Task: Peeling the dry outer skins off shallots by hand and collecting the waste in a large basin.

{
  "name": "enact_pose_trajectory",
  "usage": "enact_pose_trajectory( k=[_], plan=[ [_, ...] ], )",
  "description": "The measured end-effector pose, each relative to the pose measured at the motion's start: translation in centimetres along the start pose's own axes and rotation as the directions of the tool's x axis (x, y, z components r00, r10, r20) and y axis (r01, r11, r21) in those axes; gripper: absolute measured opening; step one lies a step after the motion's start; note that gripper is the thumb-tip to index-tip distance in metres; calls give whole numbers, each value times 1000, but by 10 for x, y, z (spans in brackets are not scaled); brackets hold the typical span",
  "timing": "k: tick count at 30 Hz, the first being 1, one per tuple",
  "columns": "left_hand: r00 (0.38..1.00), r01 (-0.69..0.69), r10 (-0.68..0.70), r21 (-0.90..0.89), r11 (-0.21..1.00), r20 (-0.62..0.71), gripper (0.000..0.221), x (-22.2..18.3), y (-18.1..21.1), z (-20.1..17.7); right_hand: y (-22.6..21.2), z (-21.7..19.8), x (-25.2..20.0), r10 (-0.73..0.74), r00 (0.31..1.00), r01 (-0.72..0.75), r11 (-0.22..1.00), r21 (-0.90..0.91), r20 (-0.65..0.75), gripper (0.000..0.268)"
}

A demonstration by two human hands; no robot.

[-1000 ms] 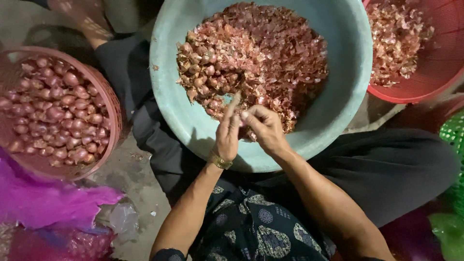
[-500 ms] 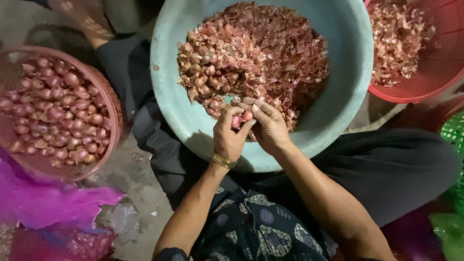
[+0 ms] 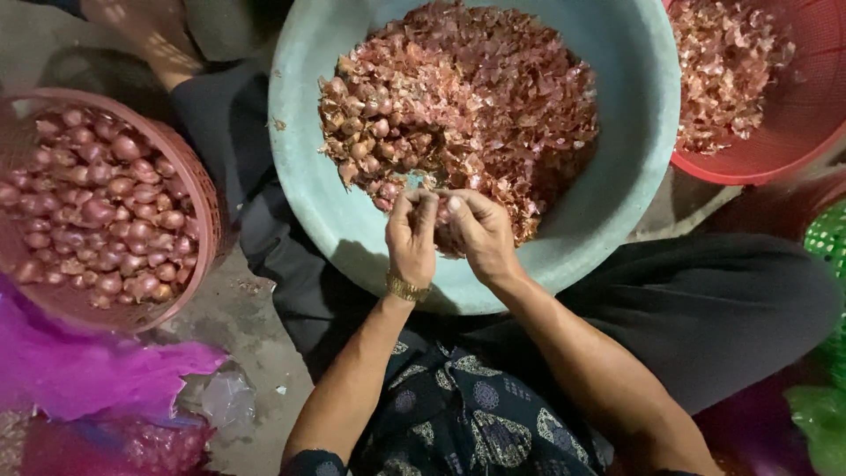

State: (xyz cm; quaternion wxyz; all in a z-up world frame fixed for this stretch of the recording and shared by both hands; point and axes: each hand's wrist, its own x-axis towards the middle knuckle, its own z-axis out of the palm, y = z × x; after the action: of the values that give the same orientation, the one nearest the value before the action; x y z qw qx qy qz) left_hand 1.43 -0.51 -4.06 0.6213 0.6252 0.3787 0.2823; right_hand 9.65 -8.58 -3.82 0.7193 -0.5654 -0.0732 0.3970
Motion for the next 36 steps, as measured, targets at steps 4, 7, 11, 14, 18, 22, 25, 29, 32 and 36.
enact_pose_trajectory(
  k=[4,7,11,14,18,22,25,29,32,36],
  plan=[
    [971,145,-100,-201,969,216,25,-10,-4,1,10,-9,-1,-23,996,26,999,33,-86,20],
    [979,185,-147,-299,936,143,20,-7,-27,4,12,-3,2,58,996,-46,986,159,-71,22],
    [947,309,-321,-216,926,-18,31,2,-9,-3,-9,7,-6,-65,995,83,966,-244,82,34],
    [872,485,-488,89,870,19,64,1,-22,-13,-17,5,-1,-215,935,326,832,-449,281,34],
    [932,304,-301,15,952,202,58,-6,-24,-16,-22,4,3,-259,934,351,798,-490,247,19],
    [975,50,-34,-65,997,221,21,-9,2,-11,-18,0,-2,-258,960,281,848,-450,112,18],
    [971,35,-31,-11,999,238,23,-7,20,-15,-19,2,1,-107,990,129,952,-276,91,20],
    [973,-11,12,-4,1000,231,33,-6,4,-18,-25,8,1,120,993,-116,987,108,-24,30],
    [948,-152,111,117,981,299,46,-1,8,-20,-12,2,4,-40,996,51,990,-135,80,27],
    [921,-301,170,366,881,349,54,-1,19,-23,-23,10,-1,-67,986,104,964,-244,154,15]
  ],
)
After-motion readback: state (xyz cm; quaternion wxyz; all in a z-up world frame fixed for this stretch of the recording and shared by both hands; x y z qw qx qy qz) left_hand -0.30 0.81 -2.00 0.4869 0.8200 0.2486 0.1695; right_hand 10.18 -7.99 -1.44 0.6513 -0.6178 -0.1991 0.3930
